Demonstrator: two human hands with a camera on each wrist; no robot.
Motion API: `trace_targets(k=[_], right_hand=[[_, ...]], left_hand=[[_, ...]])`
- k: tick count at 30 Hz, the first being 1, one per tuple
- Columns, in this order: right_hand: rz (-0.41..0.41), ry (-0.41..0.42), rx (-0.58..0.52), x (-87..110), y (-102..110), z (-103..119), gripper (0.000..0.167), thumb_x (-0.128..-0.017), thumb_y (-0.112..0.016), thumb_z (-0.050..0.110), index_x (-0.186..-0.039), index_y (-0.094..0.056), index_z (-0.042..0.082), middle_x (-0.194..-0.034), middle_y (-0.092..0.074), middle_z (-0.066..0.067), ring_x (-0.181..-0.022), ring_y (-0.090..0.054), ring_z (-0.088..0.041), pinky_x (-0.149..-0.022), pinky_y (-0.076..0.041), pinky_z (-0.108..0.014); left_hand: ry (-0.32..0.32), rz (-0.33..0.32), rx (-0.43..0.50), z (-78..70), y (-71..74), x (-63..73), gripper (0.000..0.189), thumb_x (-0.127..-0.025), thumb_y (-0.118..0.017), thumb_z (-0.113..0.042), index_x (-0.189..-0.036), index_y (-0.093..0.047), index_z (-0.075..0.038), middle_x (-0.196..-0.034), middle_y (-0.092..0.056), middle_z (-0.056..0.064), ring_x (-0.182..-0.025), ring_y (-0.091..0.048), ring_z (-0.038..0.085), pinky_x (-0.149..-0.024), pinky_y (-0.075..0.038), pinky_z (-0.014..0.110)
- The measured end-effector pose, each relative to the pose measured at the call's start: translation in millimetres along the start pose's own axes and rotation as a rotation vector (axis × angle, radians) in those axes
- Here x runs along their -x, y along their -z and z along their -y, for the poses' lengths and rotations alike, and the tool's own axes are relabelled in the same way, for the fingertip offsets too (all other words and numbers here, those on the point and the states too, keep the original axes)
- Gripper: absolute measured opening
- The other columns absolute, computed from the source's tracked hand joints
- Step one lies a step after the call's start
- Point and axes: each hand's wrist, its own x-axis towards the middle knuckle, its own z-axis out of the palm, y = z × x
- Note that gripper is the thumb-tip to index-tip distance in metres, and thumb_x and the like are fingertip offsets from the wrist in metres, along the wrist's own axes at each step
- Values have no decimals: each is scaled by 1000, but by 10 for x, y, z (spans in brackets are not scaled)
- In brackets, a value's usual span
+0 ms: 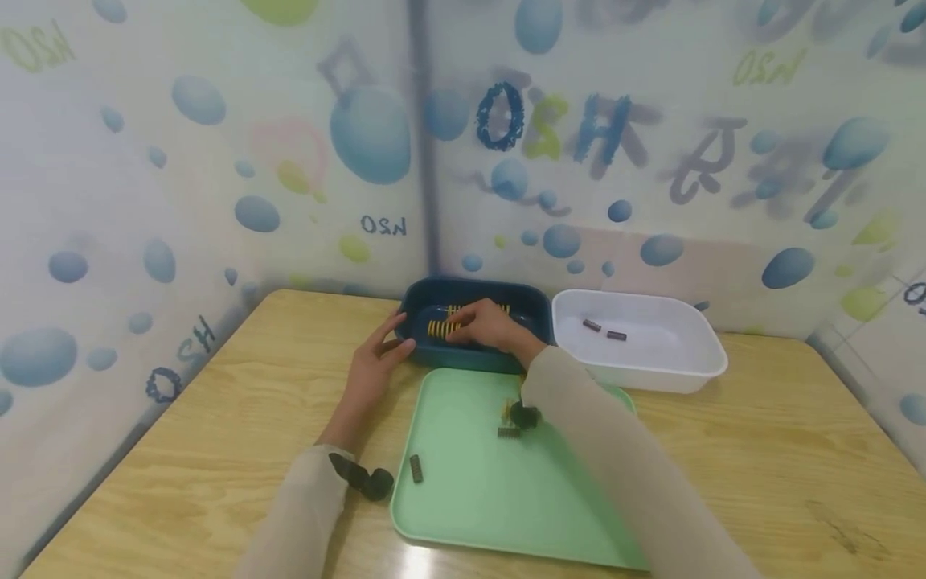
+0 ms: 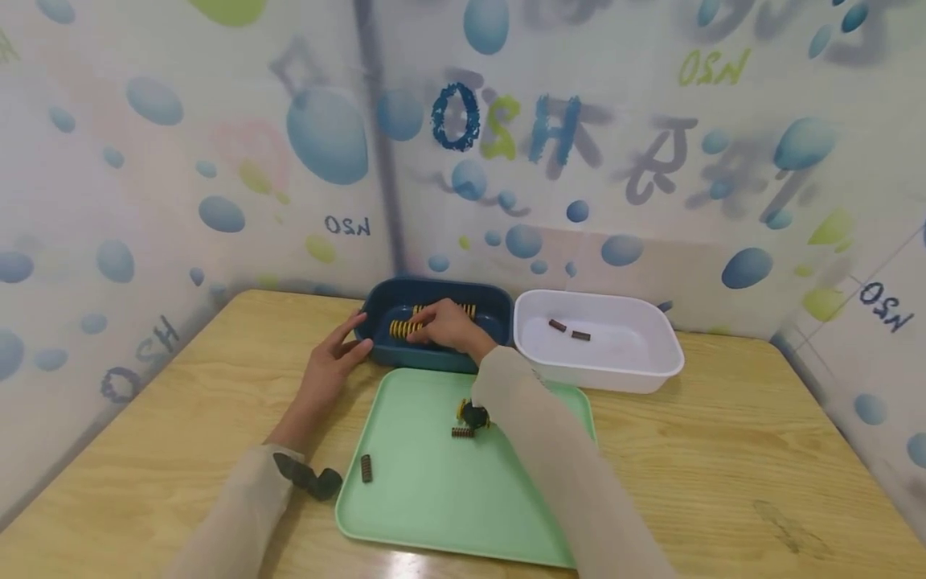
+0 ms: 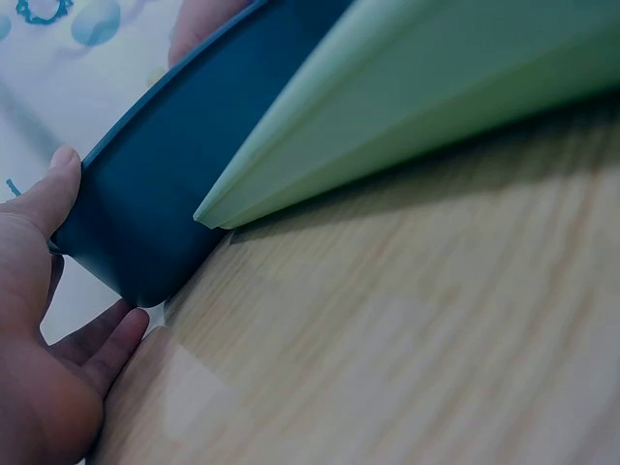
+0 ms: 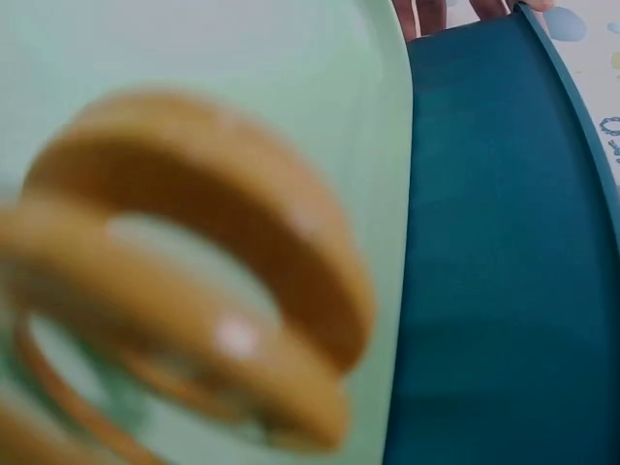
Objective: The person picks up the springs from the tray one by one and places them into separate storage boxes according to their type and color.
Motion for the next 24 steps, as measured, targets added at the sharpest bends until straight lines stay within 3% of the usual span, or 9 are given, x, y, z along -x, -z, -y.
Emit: trace_targets(k=[10,18,24], right_hand=[[-14,-24,34,-57,-2,25,33,-82,-77,17,-114,-71,10,-113,-67,-5,-101,-59,-19,-87,-49,-32],[-7,9,183,-66,-31,30,32,-84,-75,18,-115,-71,13,-117,-67,-3,-111,-57,-20,-95,-45,-35],[-29,19,130,-100,-67,3,28,-84,-75,14,-112,-72,12,-111,-69,-2,-104,-60,-17,-90,-48,-33]], left_hand=[[-1,14,-11,-44,-11,-7,52,-96,-60,-14,-144,-42,-6,-156,-25,7,-125,-47,36,-101,-40,44],[1,8,-11,-33,-4,-15,52,-95,-61,-14,-144,-43,-7,-156,-25,7,-124,-47,36,-100,-41,44],[-5,4,13,92,18,-49,53,-95,-62,-16,-143,-44,-8,-156,-26,6,-123,-48,36,-100,-40,45]])
